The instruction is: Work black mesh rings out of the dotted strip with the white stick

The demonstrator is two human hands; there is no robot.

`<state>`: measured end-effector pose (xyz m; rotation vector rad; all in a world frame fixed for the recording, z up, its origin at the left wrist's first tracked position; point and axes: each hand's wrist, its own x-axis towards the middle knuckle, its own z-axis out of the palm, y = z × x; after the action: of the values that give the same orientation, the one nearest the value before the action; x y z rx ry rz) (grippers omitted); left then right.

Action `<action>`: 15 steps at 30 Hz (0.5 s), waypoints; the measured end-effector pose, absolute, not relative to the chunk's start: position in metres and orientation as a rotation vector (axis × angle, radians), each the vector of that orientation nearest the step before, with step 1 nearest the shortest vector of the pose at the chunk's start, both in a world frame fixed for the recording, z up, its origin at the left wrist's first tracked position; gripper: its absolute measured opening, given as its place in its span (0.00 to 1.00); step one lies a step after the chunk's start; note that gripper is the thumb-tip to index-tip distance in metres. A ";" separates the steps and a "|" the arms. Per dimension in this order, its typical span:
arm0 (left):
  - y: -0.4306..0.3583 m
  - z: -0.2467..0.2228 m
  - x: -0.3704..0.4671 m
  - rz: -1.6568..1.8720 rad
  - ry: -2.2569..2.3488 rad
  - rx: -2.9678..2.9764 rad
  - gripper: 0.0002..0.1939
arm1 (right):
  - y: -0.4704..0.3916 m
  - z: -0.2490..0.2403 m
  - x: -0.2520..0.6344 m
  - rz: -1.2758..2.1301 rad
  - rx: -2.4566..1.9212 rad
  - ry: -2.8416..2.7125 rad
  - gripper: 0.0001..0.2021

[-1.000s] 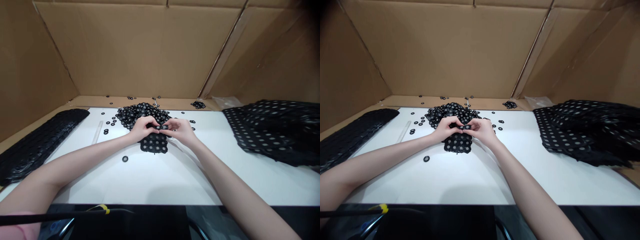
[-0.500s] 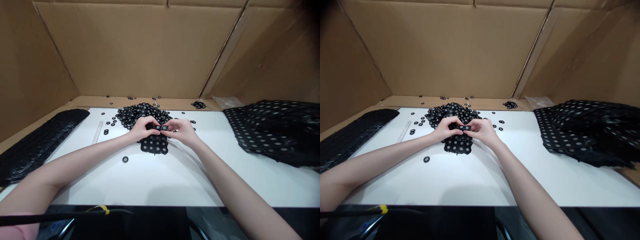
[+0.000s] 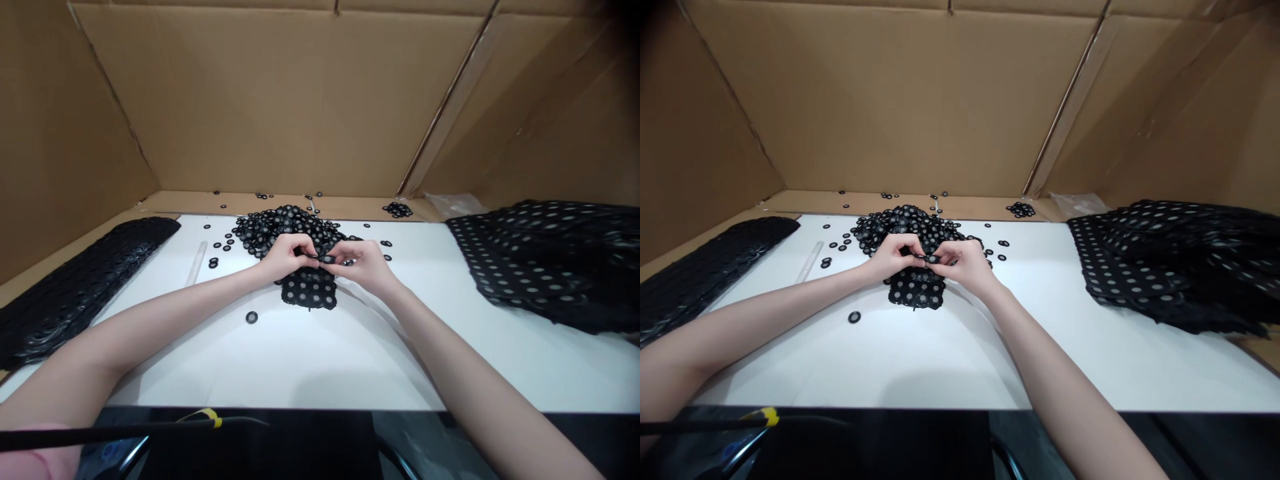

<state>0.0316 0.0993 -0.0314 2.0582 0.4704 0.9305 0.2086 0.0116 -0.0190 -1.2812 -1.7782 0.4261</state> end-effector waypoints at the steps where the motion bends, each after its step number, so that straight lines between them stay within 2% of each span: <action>1: 0.099 -0.031 0.032 0.926 0.472 2.053 0.07 | 0.012 -0.019 0.209 0.429 -1.280 -1.778 0.08; 15: 0.100 -0.034 0.032 0.890 0.476 1.937 0.08 | 0.010 -0.015 0.207 0.404 -1.250 -1.807 0.10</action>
<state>0.0322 0.0997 -0.0337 1.9366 0.4761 0.8897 0.2073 0.0097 -0.0150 -1.2503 -1.8067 0.4039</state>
